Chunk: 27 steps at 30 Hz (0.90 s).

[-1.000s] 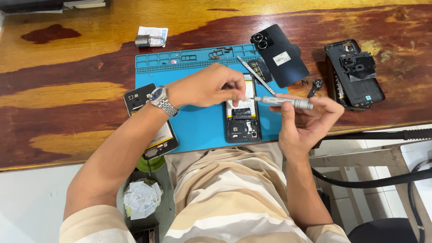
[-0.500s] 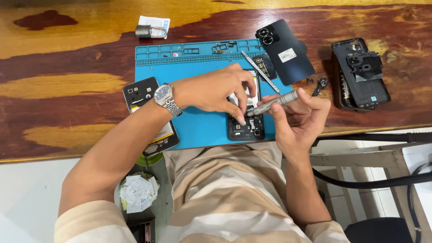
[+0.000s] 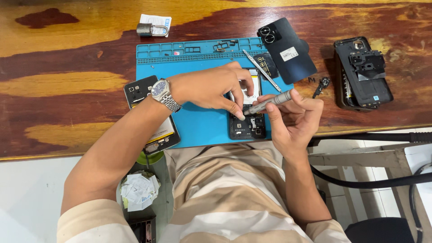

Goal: The person uses a screwdriver to remove screws from a disassembled smartphone on a blue mat, then picks up another phone and continues unscrewing components. Screws are placed on the mat as they are removed.

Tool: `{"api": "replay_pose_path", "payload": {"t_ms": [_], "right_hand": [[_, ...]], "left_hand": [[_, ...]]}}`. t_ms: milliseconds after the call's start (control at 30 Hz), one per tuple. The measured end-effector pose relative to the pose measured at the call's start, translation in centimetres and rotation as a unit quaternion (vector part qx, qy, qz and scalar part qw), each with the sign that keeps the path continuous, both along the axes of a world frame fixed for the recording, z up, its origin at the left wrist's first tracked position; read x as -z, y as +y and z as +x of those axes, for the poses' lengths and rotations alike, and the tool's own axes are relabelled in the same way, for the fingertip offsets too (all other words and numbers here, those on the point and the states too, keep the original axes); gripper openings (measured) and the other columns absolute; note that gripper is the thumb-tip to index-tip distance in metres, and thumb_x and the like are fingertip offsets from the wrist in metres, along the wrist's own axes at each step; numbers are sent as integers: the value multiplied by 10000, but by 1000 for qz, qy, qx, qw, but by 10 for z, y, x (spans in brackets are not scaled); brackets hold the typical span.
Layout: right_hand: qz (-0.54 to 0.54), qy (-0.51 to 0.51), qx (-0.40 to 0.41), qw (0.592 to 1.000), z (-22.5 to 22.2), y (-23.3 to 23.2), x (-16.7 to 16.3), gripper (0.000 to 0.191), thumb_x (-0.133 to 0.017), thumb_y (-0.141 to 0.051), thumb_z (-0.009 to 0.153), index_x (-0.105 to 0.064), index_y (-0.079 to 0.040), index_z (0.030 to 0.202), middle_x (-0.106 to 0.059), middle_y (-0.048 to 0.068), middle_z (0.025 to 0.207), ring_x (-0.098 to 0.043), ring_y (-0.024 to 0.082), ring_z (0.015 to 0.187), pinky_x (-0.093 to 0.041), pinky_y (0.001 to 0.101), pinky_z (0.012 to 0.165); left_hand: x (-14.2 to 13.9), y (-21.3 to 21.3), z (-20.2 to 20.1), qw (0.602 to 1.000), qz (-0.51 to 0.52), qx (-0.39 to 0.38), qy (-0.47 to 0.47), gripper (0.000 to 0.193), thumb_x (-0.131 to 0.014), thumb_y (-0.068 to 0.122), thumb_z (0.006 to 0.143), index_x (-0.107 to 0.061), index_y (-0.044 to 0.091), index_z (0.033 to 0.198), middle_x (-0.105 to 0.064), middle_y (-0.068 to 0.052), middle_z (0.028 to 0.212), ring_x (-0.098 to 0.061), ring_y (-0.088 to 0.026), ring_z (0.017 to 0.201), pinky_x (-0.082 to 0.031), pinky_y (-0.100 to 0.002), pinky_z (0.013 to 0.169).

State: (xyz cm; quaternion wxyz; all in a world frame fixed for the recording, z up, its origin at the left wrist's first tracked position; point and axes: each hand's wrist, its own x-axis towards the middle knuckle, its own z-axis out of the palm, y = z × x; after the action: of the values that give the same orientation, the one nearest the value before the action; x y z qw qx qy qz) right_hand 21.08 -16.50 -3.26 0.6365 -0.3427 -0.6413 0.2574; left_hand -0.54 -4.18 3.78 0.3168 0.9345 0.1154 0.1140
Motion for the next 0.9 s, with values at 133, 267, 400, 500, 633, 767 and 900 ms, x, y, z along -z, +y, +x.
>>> {"api": "replay_pose_path", "payload": {"t_ms": [133,267,400,500,633,767,900], "right_hand": [[4,-11,4,1000,0,1,1,432,-602,95,1094,-312,-85,1357,-709,280,1078,-746,242,947,-632,311,816],[9,-20,-11,1000,0,0,0,433,-592,98,1098,-308,-90,1364,-707,287,1095,-748,250,965,-635,324,836],[27,-39,-36,998,-1,1,-3,459,-591,109,1083,-308,-93,1383,-689,277,1115,-750,274,986,-646,347,857],[47,-55,-61,996,-4,3,-8,468,-593,119,1079,-334,-114,1393,-682,281,1146,-754,298,1008,-658,365,869],[75,-98,-123,985,-6,9,-23,525,-643,134,1012,-402,-121,1401,-694,240,1167,-747,302,1026,-635,380,882],[120,-172,-135,968,-4,15,-41,582,-732,131,931,-469,-143,1372,-714,162,1139,-724,281,1010,-569,363,851],[125,-184,-118,968,-9,17,-46,608,-765,117,920,-472,-155,1379,-707,143,1131,-715,263,997,-561,339,852]], "left_hand": [[-2,1,-1,1000,8,4,-1,201,-818,350,824,-848,161,882,-634,-37,1205,-496,-284,1144,-468,-382,925],[-4,1,-1,1000,-8,3,5,210,-815,362,822,-848,162,879,-634,-35,1210,-493,-278,1155,-471,-378,918],[-3,3,-4,1000,-7,21,0,216,-787,345,858,-849,144,907,-644,-56,1214,-512,-283,1139,-474,-370,906],[-5,12,-14,994,-100,42,-23,239,-705,311,962,-788,103,1043,-649,-62,1272,-614,-216,1154,-495,-344,935],[-4,27,-24,988,-119,-69,-66,223,-652,266,1005,-753,80,1076,-726,-57,1079,-673,-174,991,-533,-333,820],[6,32,-20,967,29,-221,-122,206,-632,240,1040,-738,66,1014,-740,-70,949,-714,-209,860,-557,-361,745],[14,32,-23,946,133,-286,-68,215,-650,255,998,-739,62,966,-716,-99,893,-682,-306,820,-521,-444,677]]}}
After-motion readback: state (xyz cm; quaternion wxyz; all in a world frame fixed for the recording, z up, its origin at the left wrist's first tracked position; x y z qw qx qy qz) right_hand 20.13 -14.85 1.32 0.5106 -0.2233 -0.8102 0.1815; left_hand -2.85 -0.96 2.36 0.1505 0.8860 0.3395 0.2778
